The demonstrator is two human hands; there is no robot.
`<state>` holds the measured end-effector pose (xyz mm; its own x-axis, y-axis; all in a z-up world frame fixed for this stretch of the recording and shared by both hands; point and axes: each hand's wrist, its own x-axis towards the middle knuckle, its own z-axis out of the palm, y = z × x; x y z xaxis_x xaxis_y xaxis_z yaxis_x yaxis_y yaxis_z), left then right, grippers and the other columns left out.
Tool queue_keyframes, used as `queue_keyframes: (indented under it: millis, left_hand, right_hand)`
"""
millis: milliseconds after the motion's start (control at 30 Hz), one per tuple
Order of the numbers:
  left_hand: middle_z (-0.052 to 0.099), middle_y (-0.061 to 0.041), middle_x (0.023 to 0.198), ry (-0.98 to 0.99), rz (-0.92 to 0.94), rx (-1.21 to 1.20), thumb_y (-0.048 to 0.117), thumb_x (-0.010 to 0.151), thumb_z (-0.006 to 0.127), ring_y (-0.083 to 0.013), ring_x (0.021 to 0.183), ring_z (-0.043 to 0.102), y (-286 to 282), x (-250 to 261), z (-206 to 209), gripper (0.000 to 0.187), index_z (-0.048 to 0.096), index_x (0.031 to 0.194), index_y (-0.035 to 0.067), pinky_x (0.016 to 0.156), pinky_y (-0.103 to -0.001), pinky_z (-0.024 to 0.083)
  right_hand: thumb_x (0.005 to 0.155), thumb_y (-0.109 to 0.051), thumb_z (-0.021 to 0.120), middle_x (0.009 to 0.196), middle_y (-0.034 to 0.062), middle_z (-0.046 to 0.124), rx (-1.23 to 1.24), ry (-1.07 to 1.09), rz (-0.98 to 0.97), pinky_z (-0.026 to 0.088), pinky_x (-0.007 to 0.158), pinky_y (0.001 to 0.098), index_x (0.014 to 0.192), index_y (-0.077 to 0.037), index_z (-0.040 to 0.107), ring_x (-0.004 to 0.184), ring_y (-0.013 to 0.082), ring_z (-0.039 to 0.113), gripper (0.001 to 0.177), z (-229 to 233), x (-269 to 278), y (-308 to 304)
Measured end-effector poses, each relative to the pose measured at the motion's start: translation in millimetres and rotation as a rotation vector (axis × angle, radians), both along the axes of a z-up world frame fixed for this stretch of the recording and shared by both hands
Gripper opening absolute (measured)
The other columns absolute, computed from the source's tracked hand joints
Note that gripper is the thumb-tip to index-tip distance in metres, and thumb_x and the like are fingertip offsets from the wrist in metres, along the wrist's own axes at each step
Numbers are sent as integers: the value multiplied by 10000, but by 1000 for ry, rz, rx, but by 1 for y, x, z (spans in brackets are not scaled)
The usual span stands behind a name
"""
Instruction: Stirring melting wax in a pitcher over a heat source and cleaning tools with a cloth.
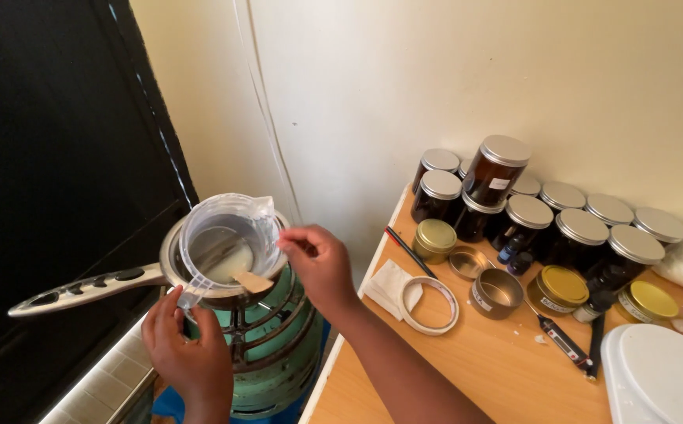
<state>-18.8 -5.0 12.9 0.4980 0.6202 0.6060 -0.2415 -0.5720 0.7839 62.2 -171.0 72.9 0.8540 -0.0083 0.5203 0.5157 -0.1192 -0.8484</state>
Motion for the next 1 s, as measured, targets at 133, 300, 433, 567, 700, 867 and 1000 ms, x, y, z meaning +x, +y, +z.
queue_keyframes:
  millis: [133, 300, 433, 567, 700, 867, 1000]
  left_hand:
    - [588, -259, 1330, 6, -8, 6, -33, 1034, 619, -391, 1253, 597, -4, -1, 3, 369, 699, 1393, -64, 1074, -538, 551]
    - [574, -260, 1366, 32, -32, 25, -22, 1050, 598, -388, 1201, 595, -3, -4, 6, 363, 673, 1404, -53, 1039, -540, 540]
    - [584, -248, 1375, 81, 4, 62, 0, 1064, 615, -358, 1037, 574, -2, -5, 4, 364, 676, 1422, -17, 730, -512, 489]
    - [559, -268, 1398, 105, -6, 48, -11, 1047, 594, -407, 1154, 561, -4, -5, 9, 407, 647, 1450, -21, 850, -585, 499]
    - [585, -270, 1384, 94, 10, 72, -40, 1026, 593, -432, 1217, 599, -4, -2, 2, 414, 668, 1433, -47, 910, -584, 527]
    - [578, -255, 1367, 109, 1, 40, -49, 997, 579, -391, 1108, 582, -8, -9, 4, 460, 643, 1452, -62, 825, -546, 505]
    - [517, -294, 1436, 32, -3, 17, -50, 988, 576, -396, 1122, 537, -19, -21, 10, 503, 569, 1490, -84, 856, -553, 501]
  right_hand:
    - [899, -125, 839, 923, 69, 871, -7, 92, -117, 682, 823, 292, 966, -79, 866, 877, 143, 815, 85, 13, 7, -32]
    - [939, -286, 800, 1115, 79, 787, -895, 332, -304, 569, 830, 458, 1059, -118, 824, 1008, 290, 739, 208, 24, 9, -108]
    - [983, -368, 772, 1155, 127, 789, -1078, 503, -287, 581, 852, 511, 1237, -69, 758, 1211, 359, 670, 392, 23, -33, -125]
    - [1052, -466, 655, 1069, 27, 658, -1439, 400, -365, 362, 923, 478, 1049, -197, 736, 1144, 322, 566, 281, -26, -36, -141]
    - [1064, -305, 594, 1011, 3, 654, -1437, 246, -462, 356, 894, 486, 948, -205, 772, 1059, 296, 576, 234, -47, -37, -147]
    - [1045, -220, 555, 837, -43, 655, -1187, 184, -497, 315, 894, 447, 748, -202, 675, 931, 252, 590, 321, -39, -47, -155]
    - [957, -253, 633, 800, -65, 719, -773, 148, -553, 343, 913, 475, 777, -221, 690, 966, 278, 659, 191, -28, -52, -165]
